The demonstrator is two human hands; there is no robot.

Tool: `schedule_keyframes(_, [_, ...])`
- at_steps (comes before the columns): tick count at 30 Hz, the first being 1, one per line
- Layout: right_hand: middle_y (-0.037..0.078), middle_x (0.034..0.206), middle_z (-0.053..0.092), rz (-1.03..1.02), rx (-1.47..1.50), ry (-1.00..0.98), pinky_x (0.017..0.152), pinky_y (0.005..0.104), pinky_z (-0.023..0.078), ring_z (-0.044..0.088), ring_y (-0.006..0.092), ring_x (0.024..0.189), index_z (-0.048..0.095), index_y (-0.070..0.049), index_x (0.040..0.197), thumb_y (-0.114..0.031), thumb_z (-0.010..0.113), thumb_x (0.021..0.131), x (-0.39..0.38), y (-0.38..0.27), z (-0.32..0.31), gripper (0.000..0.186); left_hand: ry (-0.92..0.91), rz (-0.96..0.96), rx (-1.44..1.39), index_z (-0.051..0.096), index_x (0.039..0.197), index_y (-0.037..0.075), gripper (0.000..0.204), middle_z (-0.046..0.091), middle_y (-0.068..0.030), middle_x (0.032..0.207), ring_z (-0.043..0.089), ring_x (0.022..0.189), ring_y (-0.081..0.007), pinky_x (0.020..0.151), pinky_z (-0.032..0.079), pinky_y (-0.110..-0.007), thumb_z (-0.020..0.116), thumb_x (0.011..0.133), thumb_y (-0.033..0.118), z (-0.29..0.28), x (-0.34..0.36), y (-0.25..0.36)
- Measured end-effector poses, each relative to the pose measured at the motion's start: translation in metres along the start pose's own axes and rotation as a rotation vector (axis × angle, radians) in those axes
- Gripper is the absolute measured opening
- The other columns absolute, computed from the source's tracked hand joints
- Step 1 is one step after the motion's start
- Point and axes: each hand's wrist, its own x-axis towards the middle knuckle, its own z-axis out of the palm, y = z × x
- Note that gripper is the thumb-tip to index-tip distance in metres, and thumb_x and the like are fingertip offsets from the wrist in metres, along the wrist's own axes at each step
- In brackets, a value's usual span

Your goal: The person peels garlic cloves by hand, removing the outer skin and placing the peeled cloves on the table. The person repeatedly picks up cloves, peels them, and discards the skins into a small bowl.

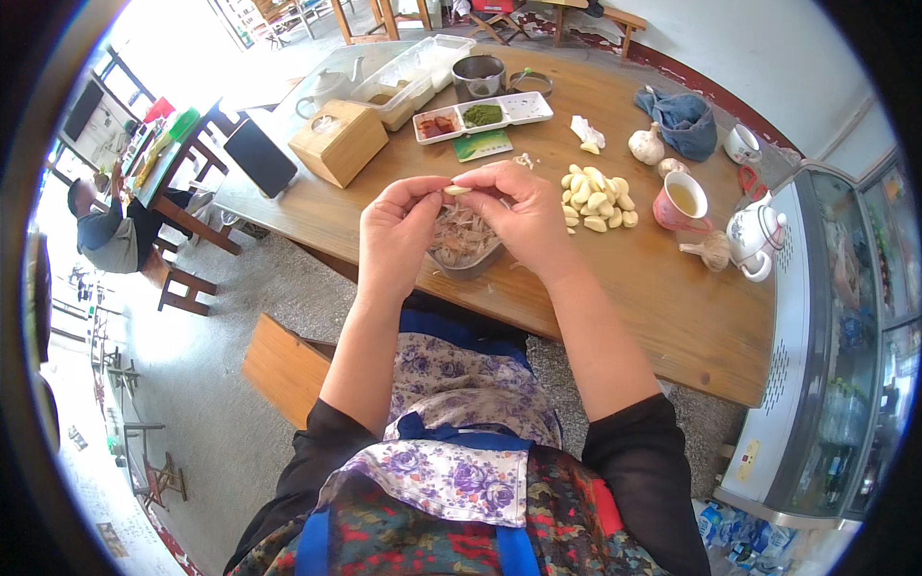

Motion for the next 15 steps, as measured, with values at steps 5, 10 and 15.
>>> schedule_keyframes(5, [0.005,0.1,0.073,-0.038,0.039,-0.006,0.08,0.0269,0.056,0.069,0.0131,0.09,0.075,-0.003,0.099,0.001,0.077,0.085,0.0,0.001,0.001,0.015,0.017,0.009,-0.069,0.071,0.11,0.002,0.016,0.069,0.0014,0.088,0.053,0.069,-0.0002,0.058,0.041,-0.016,0.068,0.095,0.004,0.004,-0.003,0.003])
schedule_keyframes(10, [0.005,0.098,0.073,-0.108,-0.073,-0.007,0.08,0.0264,0.056,0.068,0.0125,0.09,0.076,-0.004,0.1,0.001,0.077,0.085,-0.001,-0.007,0.001,0.016,0.035,0.03,-0.063,0.072,0.11,0.002,0.016,0.069,0.0013,0.088,0.053,0.068,-0.0002,0.058,0.04,-0.016,0.072,0.094,0.005,0.004,-0.002,0.002])
schedule_keyframes(15, [0.005,0.098,0.072,-0.108,-0.101,-0.01,0.08,0.0264,0.055,0.068,0.0127,0.09,0.076,-0.004,0.099,0.001,0.077,0.084,-0.001,-0.009,-0.002,0.016,-0.002,-0.007,0.007,0.07,0.109,-0.003,0.014,0.072,-0.006,0.096,0.065,0.085,-0.0072,0.074,0.053,-0.021,0.066,0.095,0.0,-0.002,-0.001,0.004])
